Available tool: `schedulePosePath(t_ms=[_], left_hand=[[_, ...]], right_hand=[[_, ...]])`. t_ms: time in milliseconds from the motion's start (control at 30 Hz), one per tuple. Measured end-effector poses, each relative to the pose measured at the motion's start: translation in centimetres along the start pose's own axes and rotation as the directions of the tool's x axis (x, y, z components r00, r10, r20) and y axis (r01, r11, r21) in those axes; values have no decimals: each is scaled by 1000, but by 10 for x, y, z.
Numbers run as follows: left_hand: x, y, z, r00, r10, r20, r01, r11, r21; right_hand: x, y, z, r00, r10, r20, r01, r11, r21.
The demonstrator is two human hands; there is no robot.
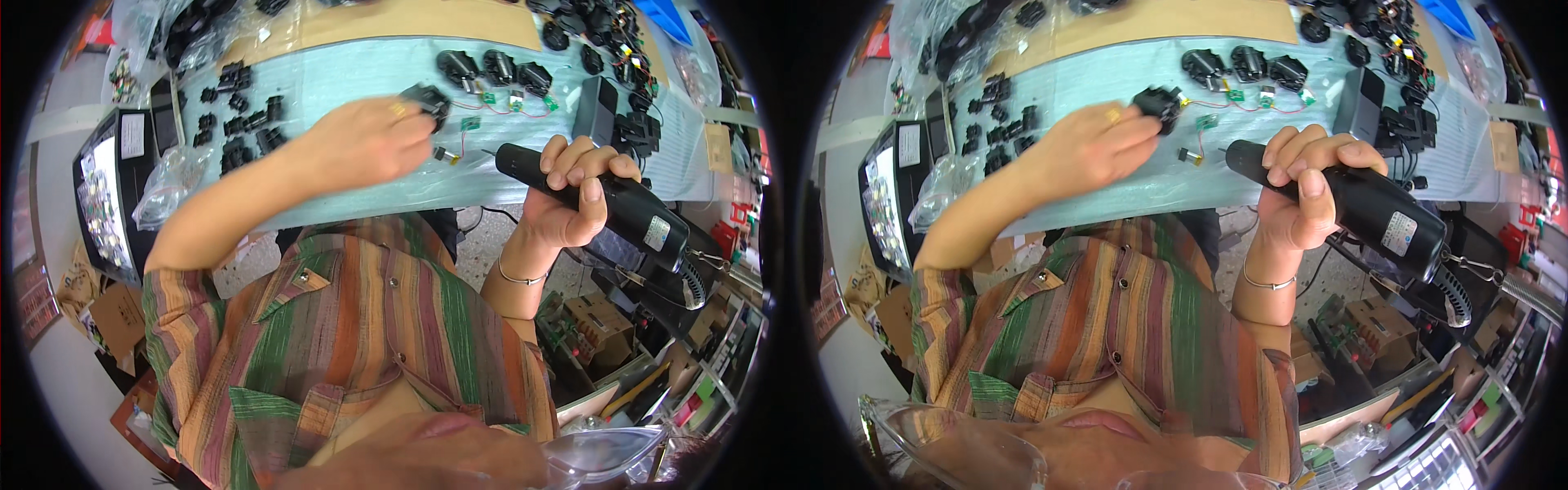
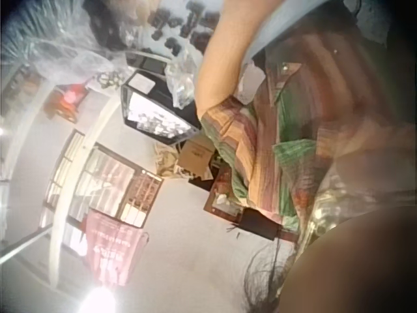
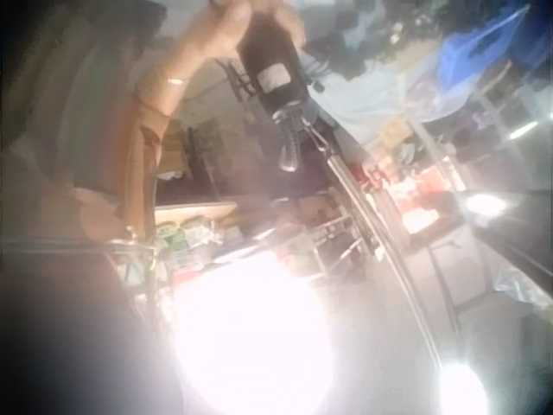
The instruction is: The person uses a handheld electric screwdriver to fasten screws into small black plastic electronic housings. They pick up each unit from a pile on the table, secure the casing, and place the finished unit into a separate pile.
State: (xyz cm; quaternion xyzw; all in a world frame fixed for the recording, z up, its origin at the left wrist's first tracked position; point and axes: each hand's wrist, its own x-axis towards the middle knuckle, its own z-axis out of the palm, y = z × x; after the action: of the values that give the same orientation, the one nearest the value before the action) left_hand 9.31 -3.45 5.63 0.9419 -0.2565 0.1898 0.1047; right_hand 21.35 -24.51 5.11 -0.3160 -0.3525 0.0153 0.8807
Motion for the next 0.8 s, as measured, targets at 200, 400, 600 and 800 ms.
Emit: schedulePosePath(t_ms=[200,400,600,800], left_hand=[[-98,35,12,922,-366,125,375,926,-49],[-99,51,13,532,-842,-91,600,450,-661],[-104,46,18,272,-900,341,65,-336,-939],[-103,45,20,272,-876,397,-171,-450,-876]], right_hand=[[-3,33,28,990,134,44,-136,988,72],[-5,55,65,943,259,210,-301,932,201],[2,65,92,897,225,381,-343,897,278],[3,70,106,900,216,378,-335,897,287]])
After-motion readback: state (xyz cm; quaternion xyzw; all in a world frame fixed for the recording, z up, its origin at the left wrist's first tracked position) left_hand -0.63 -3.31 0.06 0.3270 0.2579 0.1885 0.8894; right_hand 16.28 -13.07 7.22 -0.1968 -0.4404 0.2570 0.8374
